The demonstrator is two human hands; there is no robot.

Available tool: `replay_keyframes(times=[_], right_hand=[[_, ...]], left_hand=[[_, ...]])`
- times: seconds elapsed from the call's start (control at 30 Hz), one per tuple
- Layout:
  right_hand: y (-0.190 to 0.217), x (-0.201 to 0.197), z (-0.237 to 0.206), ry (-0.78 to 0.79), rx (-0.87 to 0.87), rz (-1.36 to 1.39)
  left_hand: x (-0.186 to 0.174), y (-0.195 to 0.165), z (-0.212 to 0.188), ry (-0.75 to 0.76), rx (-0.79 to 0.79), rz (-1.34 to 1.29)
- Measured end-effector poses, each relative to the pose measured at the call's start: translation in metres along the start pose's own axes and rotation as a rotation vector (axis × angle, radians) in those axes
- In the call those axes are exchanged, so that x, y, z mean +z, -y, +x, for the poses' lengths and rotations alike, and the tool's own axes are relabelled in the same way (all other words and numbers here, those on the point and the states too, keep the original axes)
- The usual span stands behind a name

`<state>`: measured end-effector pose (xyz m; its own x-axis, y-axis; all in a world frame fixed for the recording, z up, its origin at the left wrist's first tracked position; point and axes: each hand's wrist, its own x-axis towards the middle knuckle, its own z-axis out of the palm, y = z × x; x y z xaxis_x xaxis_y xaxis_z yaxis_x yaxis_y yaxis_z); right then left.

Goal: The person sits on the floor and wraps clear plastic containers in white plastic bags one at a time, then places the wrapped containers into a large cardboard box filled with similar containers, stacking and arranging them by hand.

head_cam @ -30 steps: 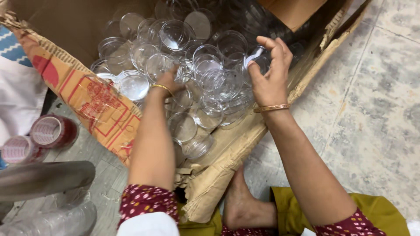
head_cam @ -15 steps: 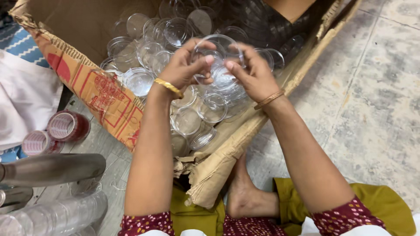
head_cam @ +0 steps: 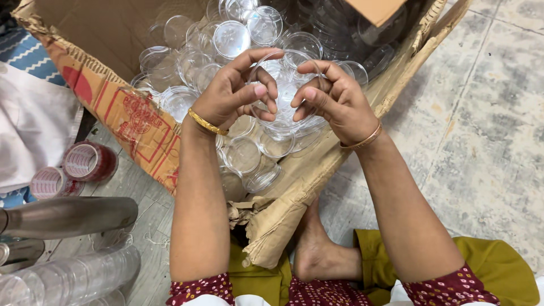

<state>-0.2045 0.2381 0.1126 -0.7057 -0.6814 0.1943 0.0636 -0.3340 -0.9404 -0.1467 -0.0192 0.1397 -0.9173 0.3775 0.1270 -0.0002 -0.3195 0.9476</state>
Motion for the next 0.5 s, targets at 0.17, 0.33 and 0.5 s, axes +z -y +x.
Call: replay_keyframes(times=[0.17, 0.33, 0.5], right_hand=[[-0.001, -0.001, 0.002, -0.009, -0.012, -0.038], [-0.009, -0.001, 0.007, -0.115, -0.013, -0.043], [-0.025, -0.001, 0.018, -0.282, -0.126, -0.6]], left_hand=[[-0.005, 0.008, 0.001, -0.014, 0.018, 0.043], [-0.017, 0.027, 0.001, -0.015, 0.041, 0.05], [-0.044, 0.065, 0.008, -0.13, -0.006, 0.419]])
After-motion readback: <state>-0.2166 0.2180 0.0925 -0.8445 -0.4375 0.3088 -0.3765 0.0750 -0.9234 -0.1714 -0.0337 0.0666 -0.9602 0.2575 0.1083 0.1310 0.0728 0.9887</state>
